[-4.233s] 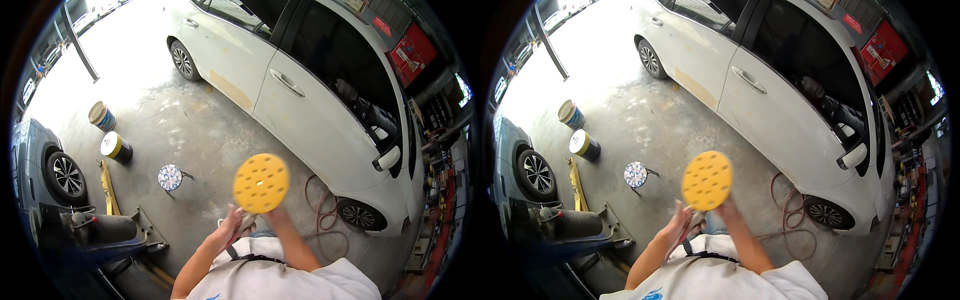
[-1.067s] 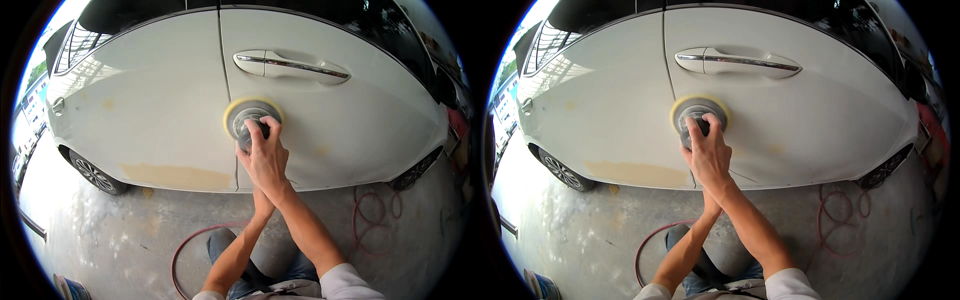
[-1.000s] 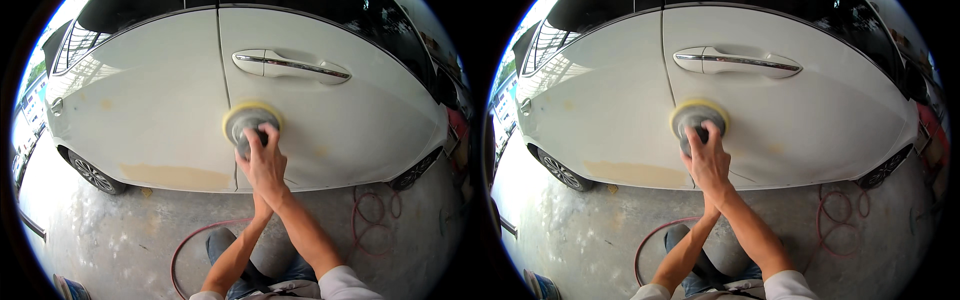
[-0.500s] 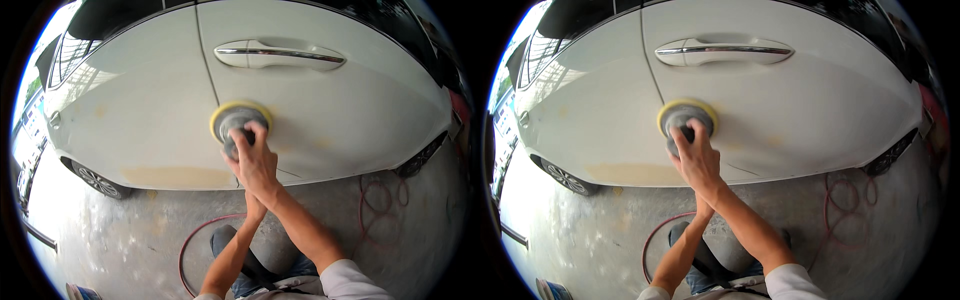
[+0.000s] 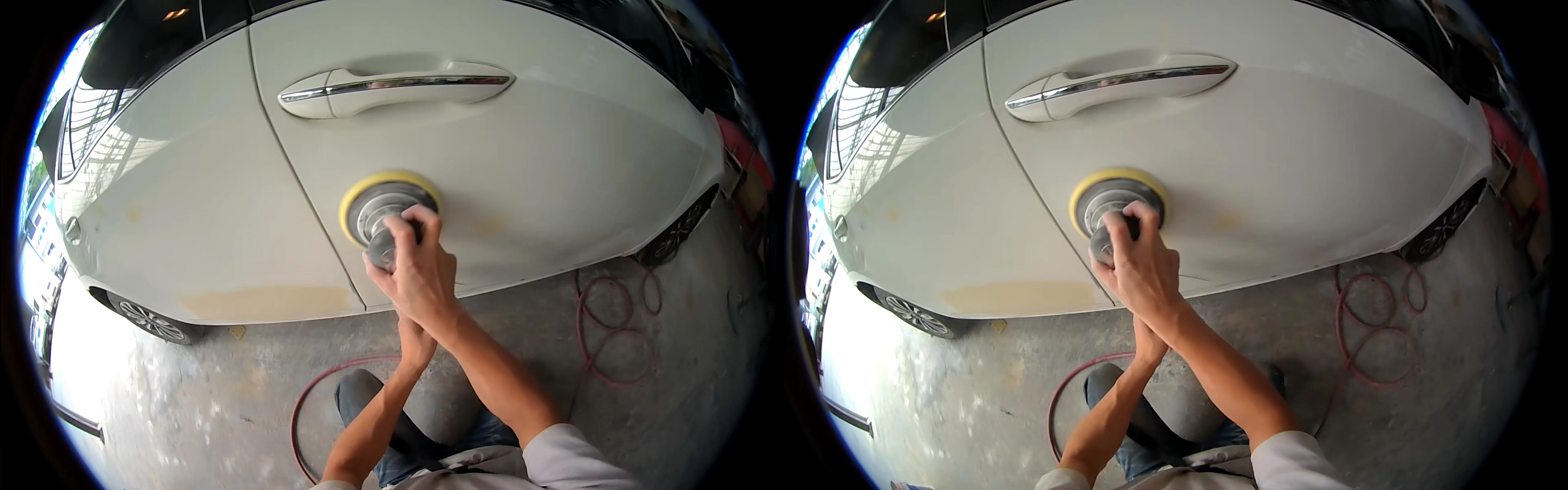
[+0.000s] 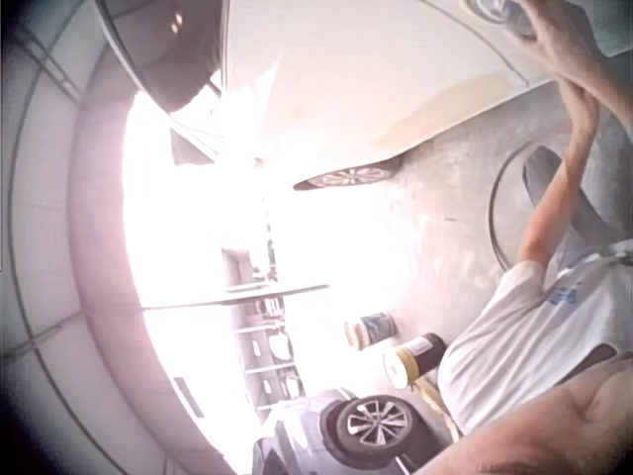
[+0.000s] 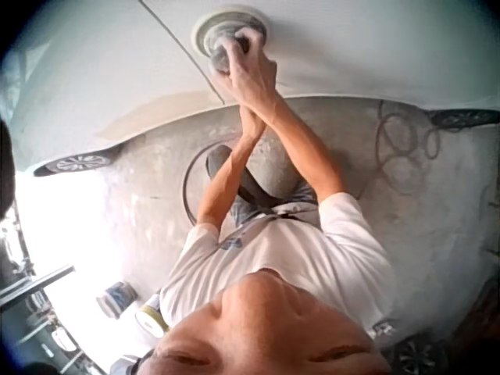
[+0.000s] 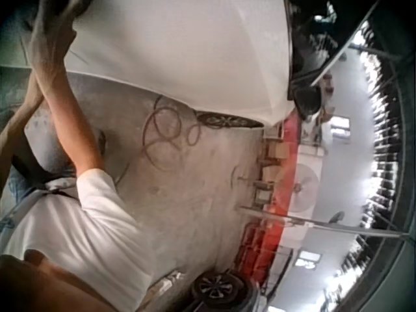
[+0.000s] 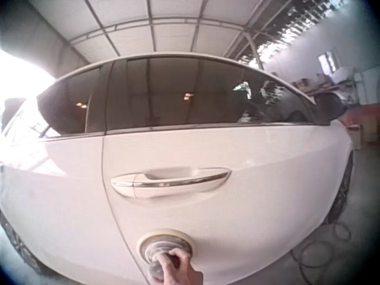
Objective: The person uses a pneumatic orbital polisher to sand the side panels of a white car. They briefly stop to swap the sanding disc for a fresh one, then resume polishing the same area.
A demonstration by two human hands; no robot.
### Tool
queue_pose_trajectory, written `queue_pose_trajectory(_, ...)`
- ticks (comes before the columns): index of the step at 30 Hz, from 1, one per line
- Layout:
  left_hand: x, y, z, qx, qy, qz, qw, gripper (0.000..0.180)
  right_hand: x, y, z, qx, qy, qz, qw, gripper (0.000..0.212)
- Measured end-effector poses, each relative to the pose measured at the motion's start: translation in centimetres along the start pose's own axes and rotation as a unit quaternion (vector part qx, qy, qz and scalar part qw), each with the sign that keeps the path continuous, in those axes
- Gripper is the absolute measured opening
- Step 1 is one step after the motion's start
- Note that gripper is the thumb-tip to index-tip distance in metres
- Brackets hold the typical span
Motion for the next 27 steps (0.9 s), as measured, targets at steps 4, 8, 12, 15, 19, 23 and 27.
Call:
queue_pose_trajectory(4, 0.5, 1.0, -0.9, 0.019, 0.016, 0.141, 0.99, 0.065, -1.6, -1.1, -0.2, -0.061, -0.022, -0.025, 0.998, 0.065)
queue_pose_trajectory(8, 0.6, 1.7, -0.4, 0.051, -0.088, 0.089, 0.991, 0.064, -2.9, -1.6, -0.3, -0.04, 0.012, 0.0, 0.999, 0.065)
queue_pose_trajectory(12, -1.6, 3.2, 0.2, 0.051, 0.033, 0.021, 0.998, 0.054, -4.3, -2.7, -0.4, -0.043, 0.029, 0.012, 0.999, 0.064)
queue_pose_trajectory(15, -2.5, 3.6, -0.7, 0.037, 0.032, 0.131, 0.99, 0.045, -5.4, -3.2, -0.5, -0.081, 0.014, -0.011, 0.997, 0.064)
queue_pose_trajectory(19, -3.2, 3.8, -0.2, 0.036, 0.104, 0.045, 0.993, 0.047, -6.0, -3.6, 0.3, -0.084, 0.023, 0.002, 0.996, 0.064)
queue_pose_trajectory(23, -3.2, 5.3, 0.9, 0.052, 0.088, 0.015, 0.995, 0.053, -7.0, -5.2, 0.2, -0.093, 0.071, 0.004, 0.993, 0.06)
queue_pose_trajectory(27, -2.0, 6.9, -0.2, 0.067, 0.022, 0.074, 0.995, 0.054, -9.2, -6.3, -0.7, -0.126, 0.064, -0.02, 0.99, 0.061)
Point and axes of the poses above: each hand's wrist, its own z-axis away from the middle knuckle, its own y-axis out of the palm, x = y × z, the point moved 3 cm from there along -z, towards the middle knuckle, and after that the axes turned 13 degrees about -x, right-handed, at the moved point
